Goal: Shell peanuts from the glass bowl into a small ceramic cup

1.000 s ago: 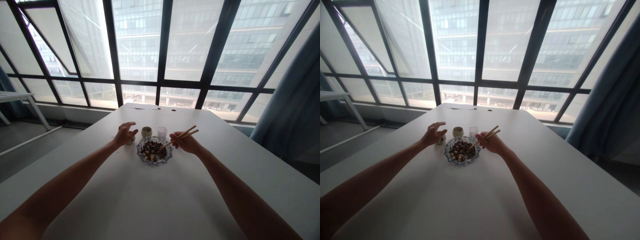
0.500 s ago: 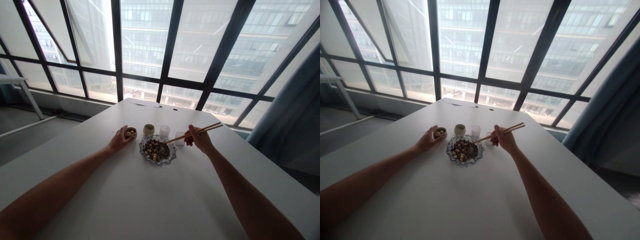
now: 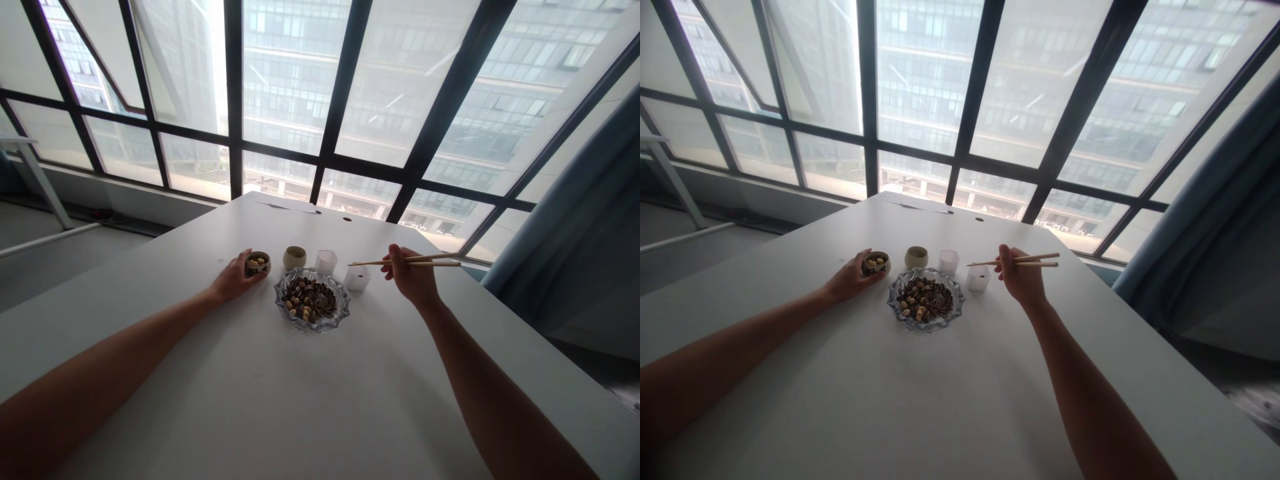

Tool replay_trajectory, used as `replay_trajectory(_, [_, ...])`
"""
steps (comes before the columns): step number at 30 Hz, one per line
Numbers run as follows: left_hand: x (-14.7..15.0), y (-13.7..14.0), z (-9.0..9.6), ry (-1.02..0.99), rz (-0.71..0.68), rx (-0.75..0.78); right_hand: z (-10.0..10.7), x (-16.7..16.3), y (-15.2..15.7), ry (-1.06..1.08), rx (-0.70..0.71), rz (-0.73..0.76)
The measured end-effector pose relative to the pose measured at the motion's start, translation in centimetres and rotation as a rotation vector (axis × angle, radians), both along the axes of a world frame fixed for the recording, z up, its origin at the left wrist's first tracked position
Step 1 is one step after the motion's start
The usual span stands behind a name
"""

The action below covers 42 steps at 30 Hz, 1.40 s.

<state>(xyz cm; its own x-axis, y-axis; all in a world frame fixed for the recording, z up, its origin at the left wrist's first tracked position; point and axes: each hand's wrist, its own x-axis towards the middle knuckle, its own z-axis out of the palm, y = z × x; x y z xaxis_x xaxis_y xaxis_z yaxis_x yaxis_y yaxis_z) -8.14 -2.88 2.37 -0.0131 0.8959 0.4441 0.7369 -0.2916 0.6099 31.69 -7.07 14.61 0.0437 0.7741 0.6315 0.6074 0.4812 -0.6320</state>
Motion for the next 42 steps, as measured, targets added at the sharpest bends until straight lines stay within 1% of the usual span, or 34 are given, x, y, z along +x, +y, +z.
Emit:
replay_trajectory(1, [0.0,0.0,0.0,0.001,0.003,0.004,0.1,-0.6,-0.3,0.061,-0.036,0.054])
replay_trajectory(3, [0.0,0.0,0.0,0.004,0.003,0.001,0.3,-1.6,-0.9,0.128,-0.192,0.202])
replay_trajectory(5, [0.0,0.0,-0.1,0.003,0.000,-0.006,0.2,-2.7,-1.3,0.116,-0.379,0.352])
replay_trajectory(6, [0.0,0.0,-0.1,0.000,0.001,-0.007,-0.1,-3.2,-1.5,0.099,-0.450,0.409])
replay_trajectory(7, [0.0,0.1,-0.1,-0.003,0.003,-0.004,-0.4,-3.7,-1.7,0.084,-0.500,0.452])
replay_trajectory(9, [0.0,0.0,-0.1,-0.004,0.006,0.004,-1.3,-4.7,-1.8,0.075,-0.542,0.508])
replay_trajectory(11, [0.0,0.0,0.0,0.001,0.002,0.002,-2.3,-5.5,-1.7,0.090,-0.526,0.523])
replay_trajectory(14, [0.1,-0.1,0.1,0.005,-0.007,-0.014,-3.3,-6.0,-1.4,0.105,-0.387,0.439])
replay_trajectory(17, [0.1,-0.2,0.2,-0.003,-0.014,-0.021,-3.4,-5.7,-1.3,0.078,-0.233,0.333])
replay_trajectory(19, [0.1,-0.2,0.2,-0.010,-0.016,-0.013,-3.1,-5.5,-1.5,0.038,-0.193,0.313])
replay_trajectory(21, [0.2,-0.2,0.1,-0.008,-0.013,-0.004,-2.8,-5.3,-1.8,-0.056,-0.204,0.349])
replay_trajectory(23, [0.1,-0.1,0.1,0.000,-0.009,-0.004,-2.5,-5.3,-2.2,-0.171,-0.251,0.416])
replay_trajectory(25, [0.1,-0.1,0.0,0.006,-0.006,-0.010,-2.3,-5.5,-2.5,-0.225,-0.293,0.475])
replay_trajectory(31, [0.1,-0.1,0.1,0.026,-0.017,-0.005,-2.0,-6.0,-3.1,-0.113,-0.245,0.485])
replay_trajectory(34, [0.1,-0.2,0.1,0.025,-0.012,-0.006,-2.2,-6.4,-3.4,-0.173,-0.250,0.559])
replay_trajectory(38, [0.1,-0.2,0.1,0.022,-0.015,0.002,-2.6,-6.9,-3.6,-0.254,-0.233,0.580])
replay_trajectory(42, [0.2,-0.3,0.3,0.026,-0.009,-0.023,-3.0,-7.0,-3.4,-0.192,-0.264,0.587])
